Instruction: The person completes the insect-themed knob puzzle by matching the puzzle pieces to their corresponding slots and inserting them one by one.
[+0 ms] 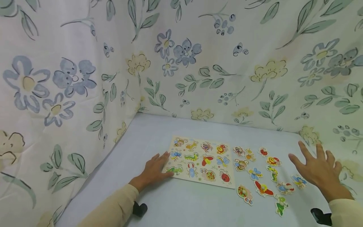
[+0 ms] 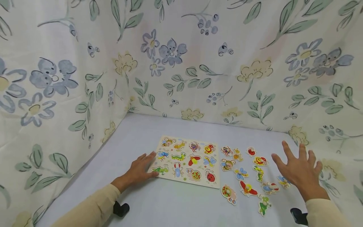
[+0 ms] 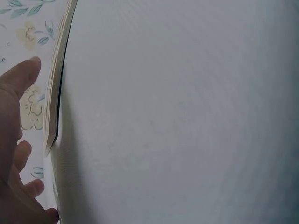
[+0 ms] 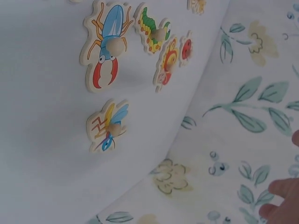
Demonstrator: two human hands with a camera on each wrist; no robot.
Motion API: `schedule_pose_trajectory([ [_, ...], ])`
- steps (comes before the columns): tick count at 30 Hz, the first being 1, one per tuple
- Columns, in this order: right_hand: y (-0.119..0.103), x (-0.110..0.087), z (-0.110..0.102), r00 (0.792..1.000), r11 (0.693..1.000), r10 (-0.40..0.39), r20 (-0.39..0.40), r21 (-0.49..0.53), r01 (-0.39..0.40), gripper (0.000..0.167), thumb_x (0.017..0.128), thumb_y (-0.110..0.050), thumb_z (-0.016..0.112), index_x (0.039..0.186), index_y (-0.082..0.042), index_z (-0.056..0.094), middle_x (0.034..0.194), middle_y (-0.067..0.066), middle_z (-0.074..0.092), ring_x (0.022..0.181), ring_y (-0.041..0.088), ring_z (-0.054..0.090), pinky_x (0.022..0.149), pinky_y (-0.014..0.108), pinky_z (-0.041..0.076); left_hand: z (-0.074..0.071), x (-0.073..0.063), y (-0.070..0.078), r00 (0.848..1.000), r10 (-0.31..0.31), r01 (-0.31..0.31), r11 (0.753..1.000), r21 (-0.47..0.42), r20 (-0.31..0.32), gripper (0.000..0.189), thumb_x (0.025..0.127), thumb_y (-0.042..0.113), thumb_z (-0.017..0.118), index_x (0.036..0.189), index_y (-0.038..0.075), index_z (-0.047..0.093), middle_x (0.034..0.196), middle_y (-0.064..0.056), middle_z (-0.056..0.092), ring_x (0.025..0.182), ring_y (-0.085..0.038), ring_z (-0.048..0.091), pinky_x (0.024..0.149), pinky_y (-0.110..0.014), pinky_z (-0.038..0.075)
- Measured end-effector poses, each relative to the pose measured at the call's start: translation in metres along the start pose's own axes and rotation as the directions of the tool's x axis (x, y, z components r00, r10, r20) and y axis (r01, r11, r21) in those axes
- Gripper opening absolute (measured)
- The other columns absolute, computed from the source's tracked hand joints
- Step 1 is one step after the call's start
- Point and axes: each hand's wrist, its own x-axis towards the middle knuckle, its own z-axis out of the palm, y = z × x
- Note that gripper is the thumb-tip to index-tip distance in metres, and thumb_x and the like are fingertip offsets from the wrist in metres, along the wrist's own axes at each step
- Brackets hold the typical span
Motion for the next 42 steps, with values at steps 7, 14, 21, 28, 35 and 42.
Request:
schedule_pose_trajectory([
  [7,0.014,-0.016,-0.007,0.999,0.998,0.054,-0.011,-0.015,-0.054,0.089,0.093,-0.068,0.033,0.153,-0.009,0.005,0.146,0.041,-0.005,0.126,0.068,-0.004,0.093,0.081,0.002,0.009,0.012,0.002,0.999,0.043,-0.042,0.998,-0.037,0.015,0.082,0.086,0.048,0.068,0.15,0.01,0.035,0.154,-0.003,0.032,0.14,-0.04,0.019,0.109,-0.059,0.015],
  [14,0.017,-0.027,-0.008,0.997,0.998,0.065,-0.034,-0.015,-0.066,0.086,0.094,-0.066,0.035,0.154,-0.011,0.007,0.148,0.04,-0.002,0.128,0.067,-0.003,0.094,0.08,0.0,0.02,0.013,-0.007,0.998,0.068,-0.068,0.998,-0.005,0.006,0.073,0.089,0.05,0.064,0.146,0.01,0.043,0.152,-0.003,0.035,0.14,-0.039,0.02,0.108,-0.059,0.014],
  [21,-0.01,-0.023,0.007,0.993,1.0,0.004,-0.115,0.011,-0.003,0.078,0.095,-0.059,0.041,0.154,-0.013,0.018,0.151,0.035,0.01,0.131,0.061,0.007,0.098,0.077,0.006,0.013,-0.011,-0.029,0.998,0.045,-0.044,0.999,0.031,-0.041,0.07,0.09,0.051,0.062,0.143,0.008,0.047,0.151,-0.007,0.037,0.138,-0.044,0.021,0.104,-0.062,0.015],
  [28,-0.003,-0.03,0.001,0.951,0.998,-0.028,-0.308,0.039,0.042,0.06,0.097,-0.041,0.05,0.146,-0.007,0.039,0.146,0.031,0.031,0.127,0.056,0.024,0.096,0.076,0.017,0.015,-0.002,-0.027,0.993,0.094,-0.093,0.996,0.014,-0.065,0.07,0.089,0.049,0.063,0.141,0.006,0.049,0.149,-0.01,0.039,0.136,-0.046,0.021,0.101,-0.064,0.014],
  [35,-0.011,-0.02,-0.005,0.876,0.986,-0.052,-0.479,0.117,0.123,0.048,0.091,-0.026,0.066,0.13,0.001,0.055,0.134,0.026,0.051,0.118,0.048,0.04,0.095,0.066,0.03,0.014,-0.001,-0.03,0.997,0.065,-0.065,0.998,0.015,-0.043,0.073,0.089,0.055,0.061,0.142,0.007,0.047,0.15,-0.01,0.038,0.137,-0.046,0.019,0.102,-0.065,0.013],
  [42,-0.028,-0.022,-0.016,0.823,0.931,0.072,-0.564,0.333,0.147,0.038,0.088,-0.02,0.073,0.119,-0.001,0.064,0.125,0.019,0.06,0.112,0.035,0.046,0.085,0.053,0.039,0.016,-0.001,-0.029,0.997,0.065,-0.065,0.998,0.008,-0.045,0.073,0.088,0.054,0.062,0.142,0.007,0.048,0.15,-0.01,0.038,0.137,-0.046,0.02,0.102,-0.065,0.012],
])
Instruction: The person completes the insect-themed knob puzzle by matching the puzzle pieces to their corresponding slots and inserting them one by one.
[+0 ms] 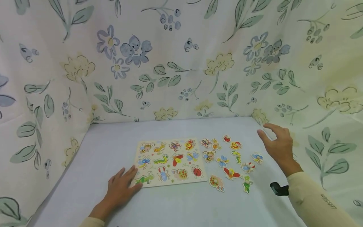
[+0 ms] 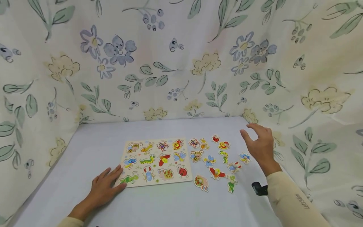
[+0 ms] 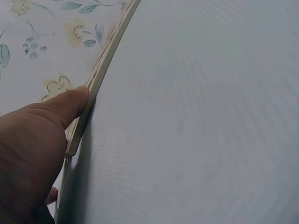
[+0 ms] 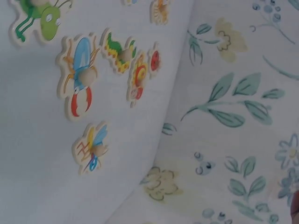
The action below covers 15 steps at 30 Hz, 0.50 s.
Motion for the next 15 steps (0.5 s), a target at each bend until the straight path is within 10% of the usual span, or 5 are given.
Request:
schedule_pose_trajectory([
  [15,-0.03,0.001,0.011,0.987,0.969,0.159,0.031,0.187,-0.162,0.038,0.092,-0.03,0.068,0.123,-0.01,0.065,0.119,0.008,0.059,0.098,0.015,0.04,0.072,0.026,0.035,0.0,-0.001,-0.001,1.0,-0.005,0.005,1.0,-0.012,-0.011,0.073,0.087,0.055,0.063,0.141,0.007,0.049,0.149,-0.009,0.039,0.136,-0.046,0.022,0.102,-0.066,0.013],
])
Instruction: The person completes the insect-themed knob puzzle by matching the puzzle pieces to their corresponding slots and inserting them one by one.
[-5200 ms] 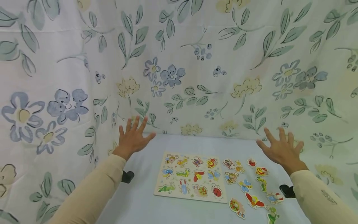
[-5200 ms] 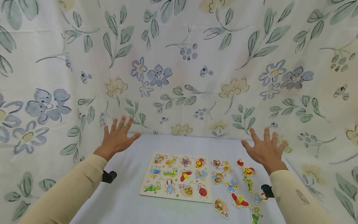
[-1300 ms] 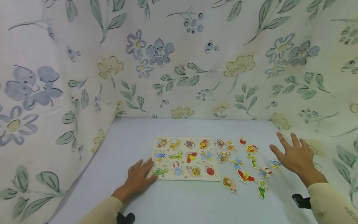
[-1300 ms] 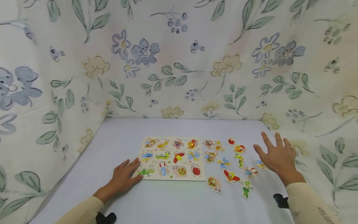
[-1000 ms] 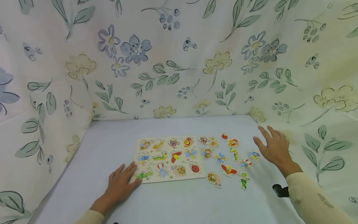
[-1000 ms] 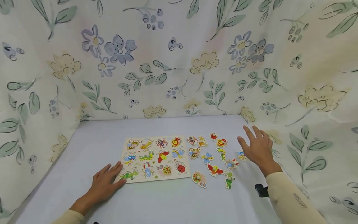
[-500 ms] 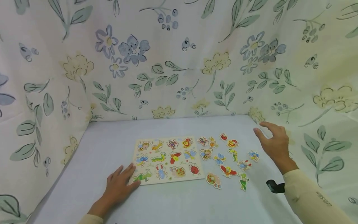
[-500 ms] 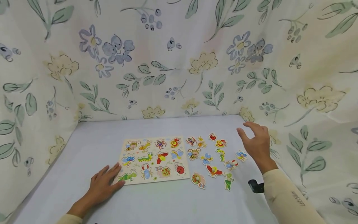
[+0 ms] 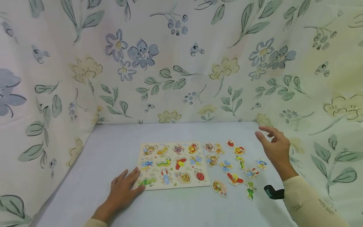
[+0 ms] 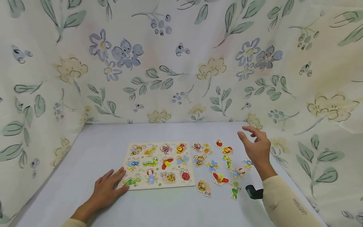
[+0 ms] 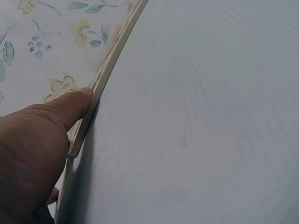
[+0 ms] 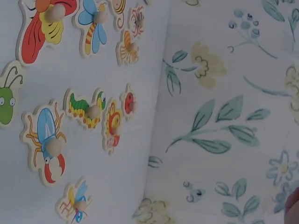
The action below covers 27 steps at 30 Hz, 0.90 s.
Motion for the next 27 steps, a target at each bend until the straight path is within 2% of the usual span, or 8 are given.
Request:
schedule_pose_trajectory([
  [5,0.002,0.0,0.003,0.999,0.991,0.039,0.02,0.125,-0.042,0.035,0.092,-0.027,0.068,0.122,-0.01,0.065,0.119,0.003,0.061,0.098,0.015,0.043,0.075,0.022,0.036,-0.001,-0.002,0.002,1.0,0.01,-0.01,1.0,-0.011,-0.01,0.071,0.087,0.051,0.066,0.14,0.007,0.05,0.149,-0.008,0.04,0.136,-0.045,0.022,0.102,-0.065,0.014],
  [10,0.001,-0.001,0.006,0.996,0.975,0.083,0.037,0.202,-0.089,0.035,0.092,-0.025,0.068,0.123,-0.01,0.065,0.115,-0.002,0.063,0.092,0.012,0.044,0.066,0.018,0.039,0.0,-0.002,0.002,1.0,0.011,-0.011,1.0,-0.011,-0.02,0.07,0.086,0.05,0.067,0.14,0.007,0.051,0.148,-0.008,0.041,0.136,-0.045,0.023,0.102,-0.065,0.014],
  [13,-0.001,-0.002,0.01,0.995,0.965,0.083,0.046,0.244,-0.092,0.035,0.091,-0.024,0.069,0.122,-0.008,0.065,0.114,-0.001,0.065,0.089,0.013,0.044,0.062,0.019,0.039,0.001,-0.002,0.001,1.0,0.002,-0.002,1.0,-0.007,-0.021,0.071,0.086,0.051,0.067,0.14,0.008,0.051,0.148,-0.008,0.041,0.136,-0.045,0.024,0.102,-0.064,0.014],
  [27,0.003,-0.014,0.046,0.984,0.931,0.128,0.122,0.328,-0.162,0.036,0.091,-0.027,0.069,0.119,-0.006,0.065,0.116,0.0,0.066,0.091,0.015,0.045,0.063,0.02,0.04,-0.002,-0.003,0.006,1.0,-0.029,0.029,1.0,-0.001,-0.006,0.07,0.086,0.048,0.068,0.14,0.008,0.05,0.149,-0.007,0.04,0.137,-0.045,0.022,0.103,-0.064,0.013],
])
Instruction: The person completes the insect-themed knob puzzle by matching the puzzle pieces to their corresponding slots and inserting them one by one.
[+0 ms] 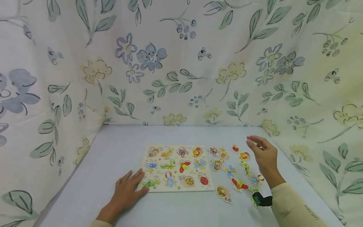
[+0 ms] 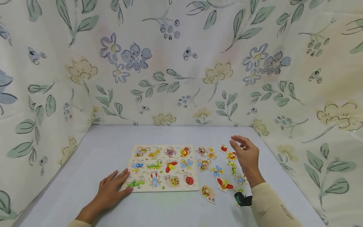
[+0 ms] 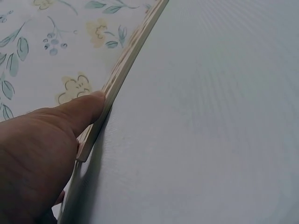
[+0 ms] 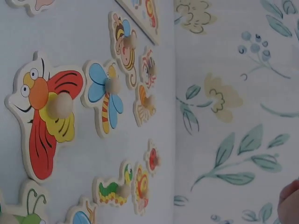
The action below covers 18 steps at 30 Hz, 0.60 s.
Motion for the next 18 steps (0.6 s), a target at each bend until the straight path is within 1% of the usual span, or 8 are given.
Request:
schedule_pose_trajectory([
  [3,0.005,-0.003,0.008,1.0,1.0,0.014,0.019,-0.012,-0.014,0.036,0.091,-0.029,0.069,0.118,-0.006,0.066,0.114,0.0,0.067,0.088,0.016,0.046,0.061,0.02,0.042,0.001,0.0,-0.001,1.0,-0.004,0.004,1.0,-0.004,0.001,0.071,0.085,0.049,0.068,0.141,0.009,0.05,0.149,-0.007,0.04,0.137,-0.045,0.022,0.104,-0.063,0.012],
  [9,0.016,-0.009,0.022,0.996,0.997,0.032,0.081,-0.073,-0.026,0.039,0.09,-0.039,0.067,0.117,-0.01,0.067,0.114,0.0,0.064,0.09,0.018,0.046,0.065,0.021,0.043,0.002,0.001,-0.004,1.0,-0.009,0.009,1.0,-0.001,0.001,0.073,0.084,0.053,0.067,0.141,0.01,0.05,0.149,-0.006,0.04,0.138,-0.044,0.021,0.104,-0.062,0.013],
  [16,0.025,-0.014,0.035,0.989,0.995,0.07,0.127,-0.073,-0.061,0.039,0.089,-0.04,0.069,0.115,-0.012,0.068,0.112,0.001,0.064,0.089,0.02,0.045,0.059,0.021,0.044,0.005,0.0,-0.005,1.0,-0.013,0.013,1.0,0.0,-0.002,0.074,0.084,0.055,0.066,0.14,0.01,0.051,0.149,-0.006,0.04,0.137,-0.044,0.021,0.104,-0.063,0.013],
  [18,0.027,-0.015,0.038,0.987,0.994,0.086,0.136,-0.075,-0.077,0.039,0.089,-0.041,0.068,0.115,-0.012,0.068,0.113,0.001,0.064,0.091,0.019,0.045,0.06,0.021,0.045,0.005,0.0,-0.005,1.0,-0.016,0.016,1.0,0.002,-0.003,0.074,0.084,0.055,0.066,0.14,0.01,0.051,0.149,-0.005,0.04,0.138,-0.044,0.022,0.104,-0.063,0.013],
])
